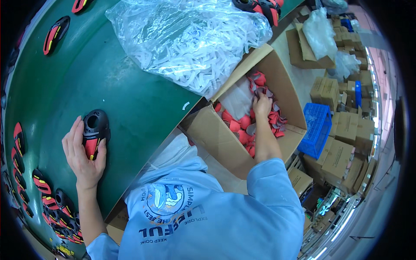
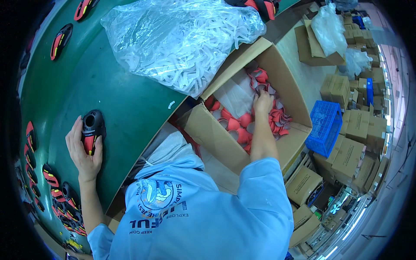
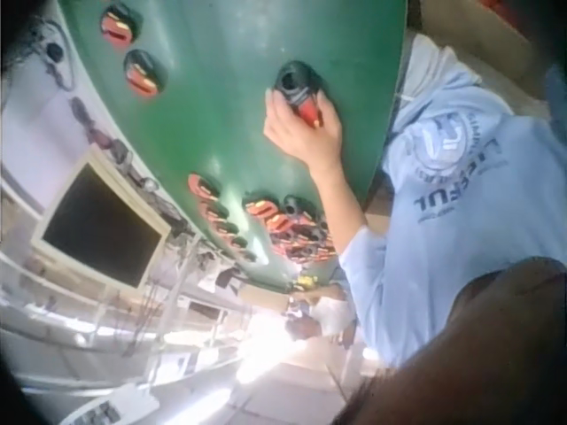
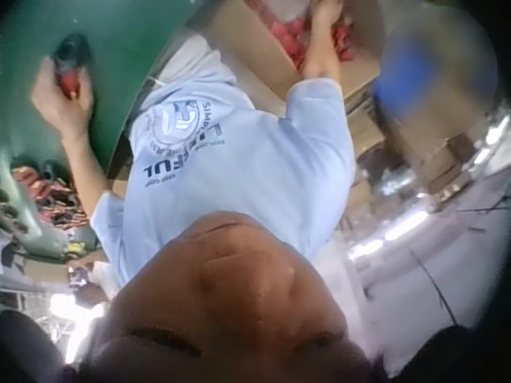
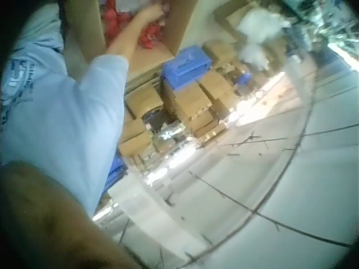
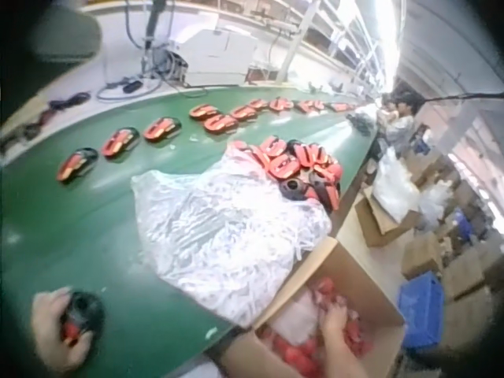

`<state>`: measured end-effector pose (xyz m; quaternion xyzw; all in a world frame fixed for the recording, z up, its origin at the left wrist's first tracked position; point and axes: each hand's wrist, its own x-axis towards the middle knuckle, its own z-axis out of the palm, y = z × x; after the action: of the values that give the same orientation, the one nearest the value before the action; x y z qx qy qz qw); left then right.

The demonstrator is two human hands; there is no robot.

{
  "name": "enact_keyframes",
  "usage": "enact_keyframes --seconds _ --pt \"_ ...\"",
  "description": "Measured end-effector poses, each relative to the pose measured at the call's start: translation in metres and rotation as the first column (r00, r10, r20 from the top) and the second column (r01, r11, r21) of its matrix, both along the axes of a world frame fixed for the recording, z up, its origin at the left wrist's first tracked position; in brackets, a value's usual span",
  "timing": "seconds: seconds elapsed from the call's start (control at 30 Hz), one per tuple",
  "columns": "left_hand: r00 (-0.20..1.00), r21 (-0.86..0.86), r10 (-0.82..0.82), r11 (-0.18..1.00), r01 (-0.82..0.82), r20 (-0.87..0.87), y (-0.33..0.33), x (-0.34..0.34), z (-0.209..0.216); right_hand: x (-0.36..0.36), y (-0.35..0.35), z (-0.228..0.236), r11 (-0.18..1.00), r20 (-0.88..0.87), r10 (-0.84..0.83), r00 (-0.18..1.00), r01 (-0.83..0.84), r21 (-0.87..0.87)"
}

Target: The person assembles plastic mouse covers and internal plastic components by hand, taking them from a cardboard box and fitting them together.

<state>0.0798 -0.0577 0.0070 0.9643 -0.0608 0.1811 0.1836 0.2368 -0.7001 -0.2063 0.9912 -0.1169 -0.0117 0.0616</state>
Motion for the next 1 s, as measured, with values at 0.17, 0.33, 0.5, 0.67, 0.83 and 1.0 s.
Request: enact_keyframes --seconds 0.17,0.33,0.5,0.67,0.83,1.0 --pt "1.000 0.019 0.019 1.000 -0.019 -0.006 0.000 -0.003 0.001 0.002 0.022 0.008 0.999 0.053 -0.027 0.998 0.025 0.035" --pt "0.997 0.003 0.060 0.998 -0.060 -0.039 0.004 -0.007 0.001 0.000 0.029 0.004 0.969 0.284 0.186 0.941 -0.223 0.103" --pt "1.000 -0.033 0.009 0.999 -0.010 -0.022 0.005 -0.002 0.002 0.013 0.014 0.012 0.992 0.131 0.051 0.990 -0.066 0.110" --pt "0.996 -0.111 0.031 0.993 -0.039 -0.078 0.004 -0.008 0.009 0.019 0.075 0.095 0.716 0.374 -0.042 0.926 -0.233 0.658" --pt "0.990 -0.249 -0.129 0.962 0.111 -0.056 0.004 -0.002 0.002 -0.029 0.247 0.225 -0.118 0.284 0.272 0.919 -0.261 0.958" --pt "0.985 -0.265 -0.163 0.949 0.170 0.050 0.005 -0.003 -0.007 -0.014 0.413 0.238 -0.213 0.125 0.736 0.665 0.052 0.976"
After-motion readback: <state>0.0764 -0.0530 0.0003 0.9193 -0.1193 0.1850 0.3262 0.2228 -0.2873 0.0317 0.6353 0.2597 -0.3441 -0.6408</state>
